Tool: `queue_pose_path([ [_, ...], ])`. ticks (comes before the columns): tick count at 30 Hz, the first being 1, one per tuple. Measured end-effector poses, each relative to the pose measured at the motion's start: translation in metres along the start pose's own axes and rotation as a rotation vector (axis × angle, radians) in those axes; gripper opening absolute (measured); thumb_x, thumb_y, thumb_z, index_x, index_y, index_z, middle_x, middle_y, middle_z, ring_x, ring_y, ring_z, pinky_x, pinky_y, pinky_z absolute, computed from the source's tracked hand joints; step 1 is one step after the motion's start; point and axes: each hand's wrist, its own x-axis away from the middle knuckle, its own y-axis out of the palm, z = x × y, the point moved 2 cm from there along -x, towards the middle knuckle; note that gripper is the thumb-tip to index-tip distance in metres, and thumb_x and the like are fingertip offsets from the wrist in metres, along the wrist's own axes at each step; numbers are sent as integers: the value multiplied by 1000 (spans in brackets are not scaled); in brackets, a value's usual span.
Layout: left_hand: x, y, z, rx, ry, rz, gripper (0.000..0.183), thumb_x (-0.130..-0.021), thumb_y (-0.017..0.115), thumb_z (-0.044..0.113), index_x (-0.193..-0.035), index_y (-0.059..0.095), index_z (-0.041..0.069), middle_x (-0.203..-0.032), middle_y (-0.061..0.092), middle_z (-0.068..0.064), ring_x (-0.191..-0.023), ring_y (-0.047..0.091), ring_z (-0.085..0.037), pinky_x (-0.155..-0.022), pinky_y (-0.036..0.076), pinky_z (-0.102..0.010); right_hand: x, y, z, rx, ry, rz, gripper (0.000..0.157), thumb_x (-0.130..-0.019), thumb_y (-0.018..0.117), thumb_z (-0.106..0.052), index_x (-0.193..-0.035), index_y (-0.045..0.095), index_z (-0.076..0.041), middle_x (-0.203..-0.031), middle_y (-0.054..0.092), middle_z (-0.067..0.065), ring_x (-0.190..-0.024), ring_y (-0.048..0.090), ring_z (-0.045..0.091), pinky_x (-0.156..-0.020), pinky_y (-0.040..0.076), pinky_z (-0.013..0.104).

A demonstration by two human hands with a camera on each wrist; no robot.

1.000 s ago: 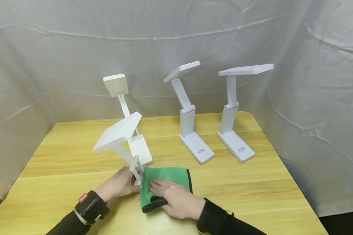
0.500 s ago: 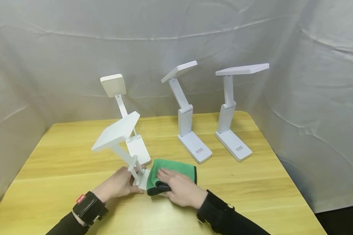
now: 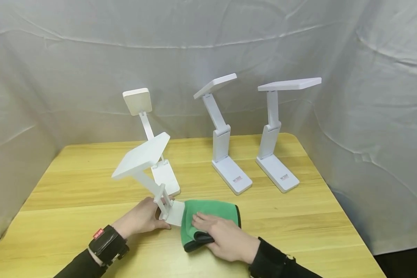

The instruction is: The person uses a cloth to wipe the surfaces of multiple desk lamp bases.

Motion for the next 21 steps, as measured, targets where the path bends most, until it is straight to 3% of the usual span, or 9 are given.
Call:
queue_pose_path([
  [7,0,0,0,9,-2,6,57,-62,86,29,-108,60,7,-95,67,-5,-80,61,-13,-73,54,-32,-21,-3,6,56,66,10,55,-88,62,-15,-139,45,-6,-147,38,11,-137,31,27,-107,34,46],
  [13,-1,1,-1,-12,32,9,40,-67,82,27,-96,59,14,-80,61,6,-71,56,-8,-63,51,-26,-40,6,-9,134,-35,11,57,-84,62,-12,-139,46,-4,-146,41,13,-136,32,28,-109,31,44],
  [17,0,0,-1,-23,39,28,40,-66,83,25,-97,59,13,-79,61,6,-71,56,-9,-62,51,-26,-35,9,-15,114,-90,3,60,-83,59,-9,-140,44,-6,-147,39,10,-137,30,26,-110,31,42],
  [21,-1,-1,0,-2,12,6,53,-64,84,30,-106,59,10,-90,65,1,-77,60,-11,-70,53,-29,-16,4,-10,55,-71,-1,59,-84,58,-7,-141,44,-9,-147,39,8,-137,31,24,-108,33,44],
])
